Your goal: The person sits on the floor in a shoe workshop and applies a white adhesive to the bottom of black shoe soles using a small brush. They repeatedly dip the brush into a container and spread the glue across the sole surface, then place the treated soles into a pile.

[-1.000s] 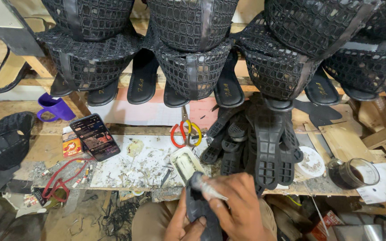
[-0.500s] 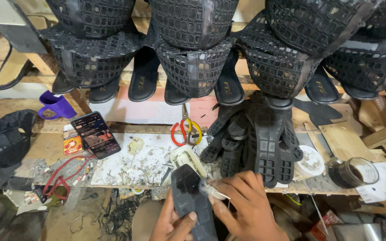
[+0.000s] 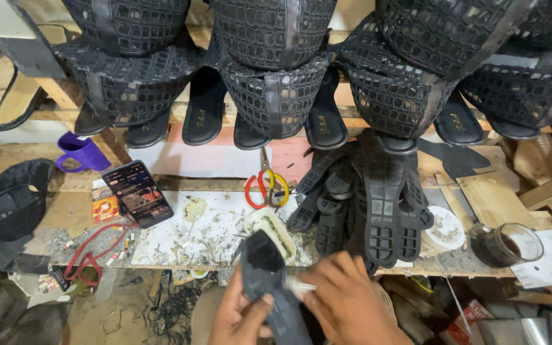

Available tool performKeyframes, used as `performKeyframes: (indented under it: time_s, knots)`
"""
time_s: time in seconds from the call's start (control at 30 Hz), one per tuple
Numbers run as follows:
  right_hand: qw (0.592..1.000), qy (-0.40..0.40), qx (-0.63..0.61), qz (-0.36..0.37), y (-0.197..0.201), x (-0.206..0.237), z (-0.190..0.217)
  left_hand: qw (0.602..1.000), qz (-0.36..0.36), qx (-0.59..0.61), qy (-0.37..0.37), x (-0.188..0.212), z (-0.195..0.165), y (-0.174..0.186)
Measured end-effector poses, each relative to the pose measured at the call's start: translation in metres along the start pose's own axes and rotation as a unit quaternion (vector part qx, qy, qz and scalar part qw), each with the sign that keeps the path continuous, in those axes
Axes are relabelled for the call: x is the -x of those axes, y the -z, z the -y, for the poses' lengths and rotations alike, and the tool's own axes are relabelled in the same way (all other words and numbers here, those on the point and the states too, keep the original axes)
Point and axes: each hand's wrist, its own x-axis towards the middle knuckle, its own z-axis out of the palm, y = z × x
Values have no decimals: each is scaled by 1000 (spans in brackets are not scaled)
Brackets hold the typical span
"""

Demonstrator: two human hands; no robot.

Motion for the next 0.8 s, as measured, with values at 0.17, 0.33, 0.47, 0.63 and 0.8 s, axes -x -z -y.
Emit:
performKeyframes:
  time_s: [0.17, 0.33, 0.47, 0.63, 0.8]
  knots:
    - [935, -125, -317, -102, -41, 35, -10, 991, -85, 98, 18, -1, -42, -11]
    - [656, -412, -513, -369, -120, 39, -7, 984, -102, 143, -8, -6, -42, -35]
    - [624, -450, -490, -409, -113, 25, -3, 995, -30, 93, -7, -2, -30, -37]
    - [902, -177, -300, -253, -43, -4, 8, 999, -44, 8, 23, 5, -27, -26]
    - [993, -37, -46, -104, -14, -22, 11, 999, -26, 30, 22, 5, -33, -29]
